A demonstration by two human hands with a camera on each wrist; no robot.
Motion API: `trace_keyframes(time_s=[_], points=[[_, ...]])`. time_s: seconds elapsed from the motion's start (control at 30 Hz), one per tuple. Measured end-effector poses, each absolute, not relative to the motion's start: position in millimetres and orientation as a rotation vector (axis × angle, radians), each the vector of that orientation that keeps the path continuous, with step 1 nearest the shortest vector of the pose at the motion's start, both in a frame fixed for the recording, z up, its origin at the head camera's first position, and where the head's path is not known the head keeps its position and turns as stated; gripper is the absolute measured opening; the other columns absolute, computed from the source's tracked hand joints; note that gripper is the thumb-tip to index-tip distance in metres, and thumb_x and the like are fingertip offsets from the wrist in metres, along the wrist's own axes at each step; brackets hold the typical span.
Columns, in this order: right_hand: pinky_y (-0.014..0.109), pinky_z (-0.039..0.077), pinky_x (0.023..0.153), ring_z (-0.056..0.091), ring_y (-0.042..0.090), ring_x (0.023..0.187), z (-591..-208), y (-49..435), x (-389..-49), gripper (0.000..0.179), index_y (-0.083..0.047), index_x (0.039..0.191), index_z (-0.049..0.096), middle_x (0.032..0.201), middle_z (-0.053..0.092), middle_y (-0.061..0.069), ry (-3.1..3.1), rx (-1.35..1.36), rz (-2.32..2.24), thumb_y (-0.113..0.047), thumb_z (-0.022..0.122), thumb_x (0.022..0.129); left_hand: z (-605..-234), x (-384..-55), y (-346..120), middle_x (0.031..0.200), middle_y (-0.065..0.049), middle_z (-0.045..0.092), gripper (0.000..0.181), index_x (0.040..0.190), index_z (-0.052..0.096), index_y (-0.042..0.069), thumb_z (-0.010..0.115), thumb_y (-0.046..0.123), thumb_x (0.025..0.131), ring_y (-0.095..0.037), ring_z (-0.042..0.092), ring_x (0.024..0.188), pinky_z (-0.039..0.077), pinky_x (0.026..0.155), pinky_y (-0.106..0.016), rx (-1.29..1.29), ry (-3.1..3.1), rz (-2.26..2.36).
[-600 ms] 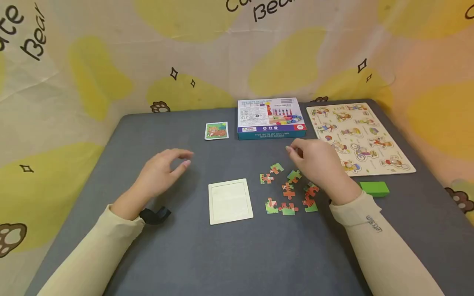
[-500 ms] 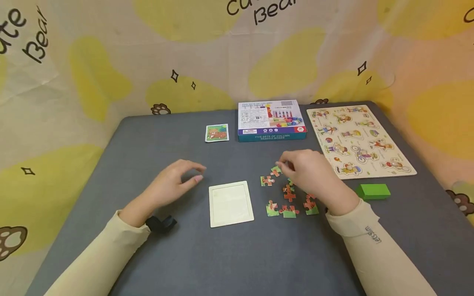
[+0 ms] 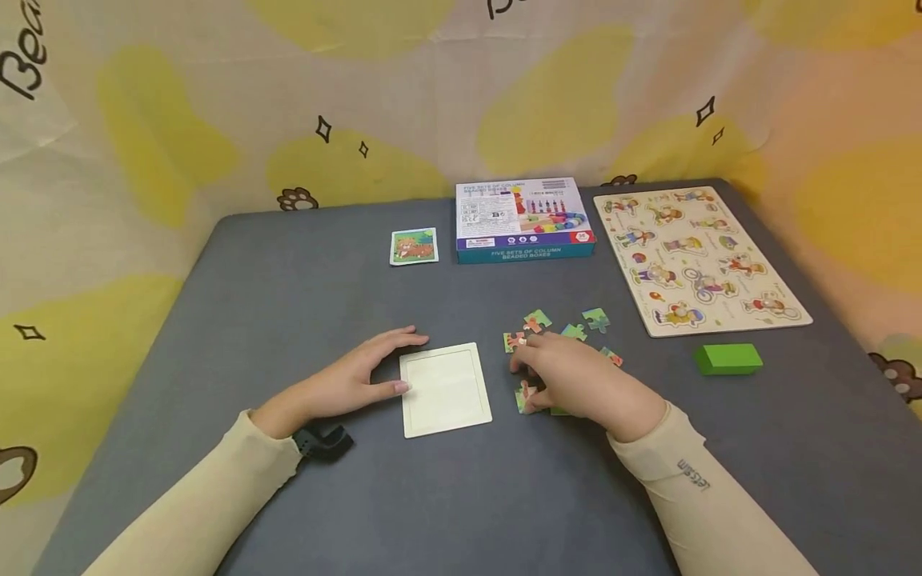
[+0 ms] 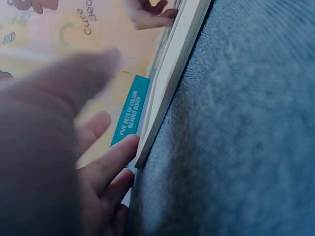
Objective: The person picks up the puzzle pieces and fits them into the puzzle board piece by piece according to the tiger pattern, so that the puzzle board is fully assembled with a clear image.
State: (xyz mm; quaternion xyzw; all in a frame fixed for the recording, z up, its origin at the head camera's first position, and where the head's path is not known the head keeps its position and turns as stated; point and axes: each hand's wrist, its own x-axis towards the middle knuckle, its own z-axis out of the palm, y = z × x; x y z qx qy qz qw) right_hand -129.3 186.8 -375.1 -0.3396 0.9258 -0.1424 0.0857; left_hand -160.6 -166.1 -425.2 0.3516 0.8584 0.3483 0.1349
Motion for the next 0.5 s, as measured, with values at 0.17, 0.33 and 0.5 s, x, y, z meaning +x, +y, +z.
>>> trace_keyframes(time_s=[0.17, 0.33, 0.5], points=[[0.030, 0.048, 0.069, 0.051, 0.007, 0.075, -377.1, 188.2, -127.8, 0.030, -0.017, 0.092, 0.070, 0.084, 0.052, -0.010, 2.699, -1.018, -0.519, -0.019, 0.095, 0.077, -428.3, -160.7, -166.4, 0.164, -0.003, 0.041, 0.064, 0.156, 0.050, 0.018, 0.076, 0.030, 0.098, -0.026, 0.026, 0.157, 0.023, 0.123, -0.057, 1.143, 2.493, 0.981], [0.025, 0.046, 0.066, 0.051, 0.005, 0.072, -378.9, 186.4, -125.2, 0.027, -0.019, 0.085, 0.067, 0.084, 0.051, -0.009, 2.652, -1.046, -0.606, -0.014, 0.094, 0.079, -430.3, -158.7, -171.3, 0.161, 0.001, 0.046, 0.066, 0.152, 0.054, 0.016, 0.082, 0.029, 0.094, -0.026, 0.026, 0.157, 0.022, 0.122, -0.060, 1.213, 2.501, 0.950], [0.028, 0.048, 0.071, 0.051, 0.008, 0.078, -376.9, 185.6, -124.9, 0.029, -0.020, 0.085, 0.068, 0.089, 0.052, -0.008, 2.687, -1.034, -0.591, -0.015, 0.096, 0.076, -431.6, -161.7, -170.8, 0.162, 0.003, 0.045, 0.067, 0.152, 0.054, 0.018, 0.083, 0.031, 0.093, -0.025, 0.026, 0.157, 0.022, 0.122, -0.061, 1.213, 2.517, 0.936]])
